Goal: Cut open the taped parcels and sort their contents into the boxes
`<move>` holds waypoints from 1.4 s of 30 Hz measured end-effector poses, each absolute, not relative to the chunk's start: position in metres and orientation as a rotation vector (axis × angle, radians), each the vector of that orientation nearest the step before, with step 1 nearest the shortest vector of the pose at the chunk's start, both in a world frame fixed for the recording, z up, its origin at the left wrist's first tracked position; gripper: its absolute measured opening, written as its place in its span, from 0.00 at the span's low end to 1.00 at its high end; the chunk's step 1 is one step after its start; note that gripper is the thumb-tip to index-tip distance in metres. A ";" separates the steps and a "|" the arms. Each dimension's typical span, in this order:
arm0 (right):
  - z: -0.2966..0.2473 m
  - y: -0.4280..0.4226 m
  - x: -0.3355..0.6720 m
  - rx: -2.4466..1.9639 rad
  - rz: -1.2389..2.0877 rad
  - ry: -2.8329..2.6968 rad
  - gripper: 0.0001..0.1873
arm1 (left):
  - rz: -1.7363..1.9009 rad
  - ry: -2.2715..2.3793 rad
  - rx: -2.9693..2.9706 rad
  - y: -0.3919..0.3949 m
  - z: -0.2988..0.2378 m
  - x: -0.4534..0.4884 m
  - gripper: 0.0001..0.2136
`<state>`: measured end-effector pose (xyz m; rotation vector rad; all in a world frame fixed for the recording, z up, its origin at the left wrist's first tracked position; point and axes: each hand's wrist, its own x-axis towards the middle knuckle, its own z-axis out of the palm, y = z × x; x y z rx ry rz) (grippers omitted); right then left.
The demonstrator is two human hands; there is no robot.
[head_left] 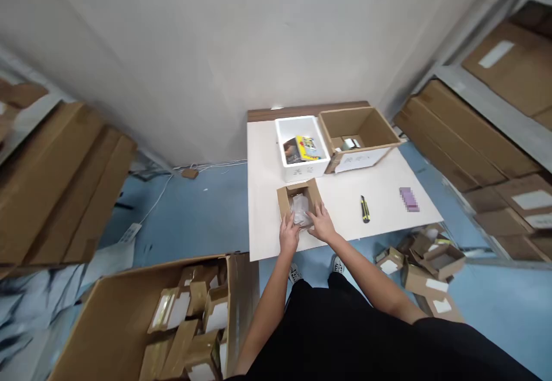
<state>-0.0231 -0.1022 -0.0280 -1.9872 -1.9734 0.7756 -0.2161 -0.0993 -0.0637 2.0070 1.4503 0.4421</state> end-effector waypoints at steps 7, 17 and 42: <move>-0.002 -0.165 0.094 -2.014 0.615 -1.530 0.11 | 0.499 1.025 2.208 -0.094 -0.020 -0.104 0.13; -0.005 -0.317 0.331 -2.066 0.256 -0.832 0.09 | 0.288 0.522 2.451 -0.156 0.016 0.202 0.13; 0.002 -0.564 0.563 -2.174 -0.177 -0.351 0.23 | 0.116 -0.144 2.551 -0.358 0.017 0.510 0.29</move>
